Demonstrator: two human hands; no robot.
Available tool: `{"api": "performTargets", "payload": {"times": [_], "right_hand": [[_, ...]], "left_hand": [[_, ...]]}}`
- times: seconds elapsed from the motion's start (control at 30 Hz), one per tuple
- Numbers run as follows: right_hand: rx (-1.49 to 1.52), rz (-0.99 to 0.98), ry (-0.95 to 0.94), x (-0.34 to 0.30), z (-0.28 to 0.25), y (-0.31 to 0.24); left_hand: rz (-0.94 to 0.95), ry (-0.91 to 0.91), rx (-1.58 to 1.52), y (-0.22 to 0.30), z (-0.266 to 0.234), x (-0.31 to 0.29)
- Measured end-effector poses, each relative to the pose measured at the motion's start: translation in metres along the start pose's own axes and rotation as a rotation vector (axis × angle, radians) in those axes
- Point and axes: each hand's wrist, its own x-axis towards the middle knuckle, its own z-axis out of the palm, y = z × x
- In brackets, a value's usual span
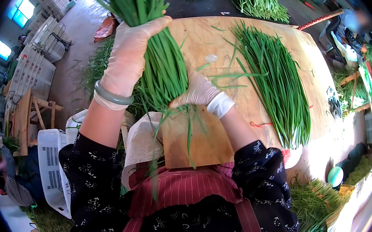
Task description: The person sorts green onion stalks on a wooden board, removes loose debris or yellowed leaves, and secures them into a bundle with a red tie.
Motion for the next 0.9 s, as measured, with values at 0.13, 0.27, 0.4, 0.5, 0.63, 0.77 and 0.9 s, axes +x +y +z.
{"api": "performTargets", "payload": {"times": [0.13,0.27,0.4,0.5,0.63,0.77,0.9], "right_hand": [[-0.516,0.258,-0.080,-0.011,0.039,0.005],[-0.717,0.292,0.046,-0.022,0.087,0.023],[-0.717,0.192,0.155,-0.049,0.104,0.001],[-0.714,-0.063,0.133,-0.077,0.090,-0.005],[-0.546,-0.050,-0.305,-0.138,0.080,-0.013],[0.165,0.008,-0.353,-0.118,-0.010,-0.052],[0.086,-0.326,0.101,-0.019,-0.048,-0.100]], "left_hand": [[-0.072,0.134,-0.031,-0.012,-0.034,0.020],[-0.089,0.267,-0.154,-0.007,-0.052,0.033],[-0.107,0.347,-0.105,0.003,-0.089,0.041],[-0.131,0.339,-0.084,0.011,-0.123,0.054],[0.068,0.394,-0.074,0.050,-0.177,0.051],[0.122,0.215,-0.141,0.055,-0.189,0.030],[0.018,-0.158,-0.413,0.051,-0.164,0.001]]}}
